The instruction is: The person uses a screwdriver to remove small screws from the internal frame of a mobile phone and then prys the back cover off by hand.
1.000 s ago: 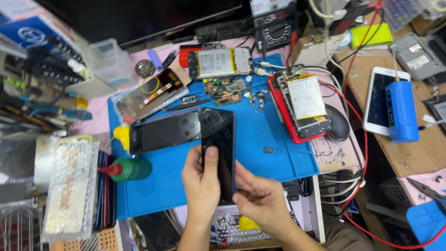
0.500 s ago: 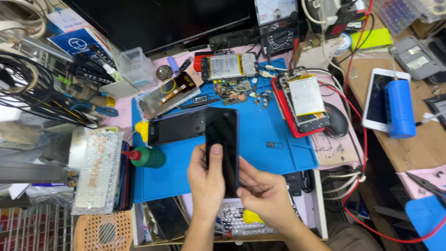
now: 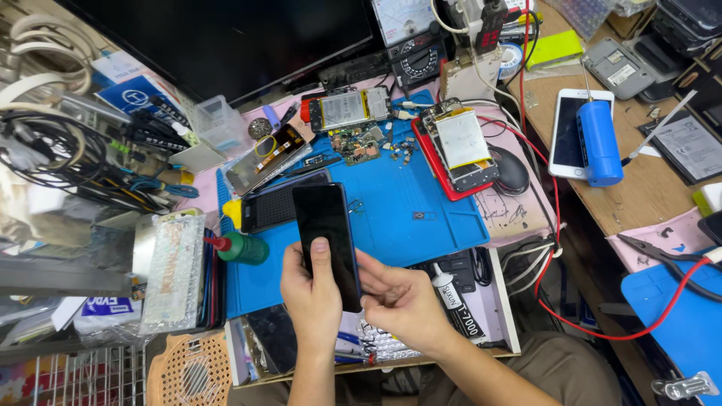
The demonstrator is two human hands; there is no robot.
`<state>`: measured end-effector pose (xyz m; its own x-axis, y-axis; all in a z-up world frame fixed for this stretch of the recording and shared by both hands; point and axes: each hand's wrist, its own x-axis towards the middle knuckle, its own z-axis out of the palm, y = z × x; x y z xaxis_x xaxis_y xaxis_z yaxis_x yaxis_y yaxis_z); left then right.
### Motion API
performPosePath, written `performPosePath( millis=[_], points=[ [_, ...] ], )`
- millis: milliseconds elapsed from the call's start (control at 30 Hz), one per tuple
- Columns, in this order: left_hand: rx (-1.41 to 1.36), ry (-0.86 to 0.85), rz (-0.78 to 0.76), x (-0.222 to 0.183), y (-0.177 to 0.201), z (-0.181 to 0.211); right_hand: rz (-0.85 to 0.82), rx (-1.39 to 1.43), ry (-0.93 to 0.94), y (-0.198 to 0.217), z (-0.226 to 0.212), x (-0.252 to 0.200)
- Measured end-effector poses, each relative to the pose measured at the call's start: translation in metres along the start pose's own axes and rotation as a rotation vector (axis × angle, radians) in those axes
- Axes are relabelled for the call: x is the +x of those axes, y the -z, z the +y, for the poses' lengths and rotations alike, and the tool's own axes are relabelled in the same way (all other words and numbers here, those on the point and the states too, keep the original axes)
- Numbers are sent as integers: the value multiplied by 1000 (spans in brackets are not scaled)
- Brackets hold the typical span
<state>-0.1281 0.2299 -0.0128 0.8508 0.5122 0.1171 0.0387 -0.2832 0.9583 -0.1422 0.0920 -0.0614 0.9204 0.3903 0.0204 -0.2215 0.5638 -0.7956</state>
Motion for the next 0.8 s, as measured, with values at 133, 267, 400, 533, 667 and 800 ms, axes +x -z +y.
performPosePath(
  millis=[133, 267, 400, 533, 667, 800],
  points=[
    [-27, -18, -3, -4, 1, 4, 15, -40, -11, -1, 0, -4],
    [-14, -14, 2, -7, 2, 9, 66, -85, -10, -3, -4, -3],
    [-16, 34, -8, -11, 2, 8, 95, -126, 7, -3, -7, -3],
    [66, -43, 11, -15, 0, 0, 173, -180, 31, -2, -10, 0],
    [69, -83, -13, -23, -2, -15, 162, -101, 109, 5, -11, 7],
    [177, -36, -53, -37, 0, -27, 221, -151, 198, 19, -14, 14]
  ],
)
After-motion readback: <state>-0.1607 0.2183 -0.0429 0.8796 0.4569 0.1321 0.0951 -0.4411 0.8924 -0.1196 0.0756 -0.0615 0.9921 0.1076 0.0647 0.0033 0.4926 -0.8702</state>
